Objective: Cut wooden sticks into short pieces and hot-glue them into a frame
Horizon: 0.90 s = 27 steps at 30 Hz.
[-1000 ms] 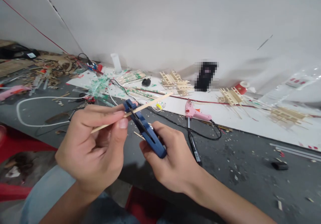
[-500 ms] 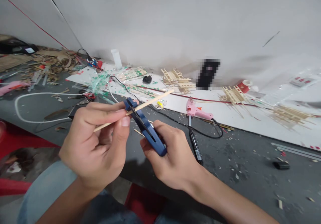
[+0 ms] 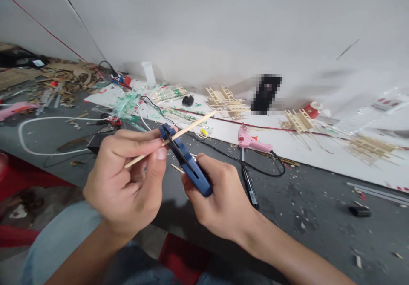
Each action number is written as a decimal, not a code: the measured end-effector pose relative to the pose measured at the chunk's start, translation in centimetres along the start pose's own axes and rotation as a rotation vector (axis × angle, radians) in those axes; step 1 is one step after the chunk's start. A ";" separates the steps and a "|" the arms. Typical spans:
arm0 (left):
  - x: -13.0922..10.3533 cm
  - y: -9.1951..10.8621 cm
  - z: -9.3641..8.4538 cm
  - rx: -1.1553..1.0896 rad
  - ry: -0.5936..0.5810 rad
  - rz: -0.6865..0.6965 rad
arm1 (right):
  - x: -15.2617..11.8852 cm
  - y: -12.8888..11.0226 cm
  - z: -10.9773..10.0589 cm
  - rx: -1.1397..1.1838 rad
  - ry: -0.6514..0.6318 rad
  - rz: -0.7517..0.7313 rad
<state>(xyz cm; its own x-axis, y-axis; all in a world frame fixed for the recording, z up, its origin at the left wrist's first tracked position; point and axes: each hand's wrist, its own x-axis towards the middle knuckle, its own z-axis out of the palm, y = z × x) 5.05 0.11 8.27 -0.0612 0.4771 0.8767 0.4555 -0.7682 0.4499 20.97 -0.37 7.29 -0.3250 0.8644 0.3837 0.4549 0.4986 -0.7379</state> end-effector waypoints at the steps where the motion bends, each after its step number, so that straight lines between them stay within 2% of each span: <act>1: -0.1 0.0 0.0 -0.013 -0.002 -0.007 | 0.0 0.1 0.0 -0.012 0.003 -0.004; 3: -0.1 -0.1 -0.1 -0.036 -0.021 -0.068 | 0.2 0.4 -0.3 -0.054 0.006 -0.013; 6: 0.2 -0.3 -0.5 -0.145 -0.115 -0.291 | 0.9 1.3 -1.1 -0.179 -0.016 -0.034; 9: 1.0 -1.0 -1.1 -0.358 -0.305 -0.549 | 1.4 2.4 -1.9 -0.381 -0.084 -0.068; 12: 1.7 -2.0 -1.3 -0.456 -0.538 -0.708 | 1.6 3.2 -2.0 -0.572 -0.157 -0.102; 15: 1.9 -2.8 -1.3 -0.395 -0.619 -0.709 | 1.6 3.5 -1.6 -0.666 -0.217 -0.107; 20: 1.5 -3.3 -1.1 -0.319 -0.641 -0.637 | 1.6 4.0 -1.2 -0.677 -0.279 -0.114; 27: 1.5 -3.4 -1.5 -0.276 -0.610 -0.590 | 1.6 4.0 -0.9 -0.689 -0.255 -0.106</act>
<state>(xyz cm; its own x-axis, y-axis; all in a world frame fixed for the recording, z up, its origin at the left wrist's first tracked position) 2.08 2.80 8.37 0.3013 0.9111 0.2814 0.2647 -0.3634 0.8932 23.02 3.04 5.45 -0.5399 0.8094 0.2310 0.8005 0.5786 -0.1565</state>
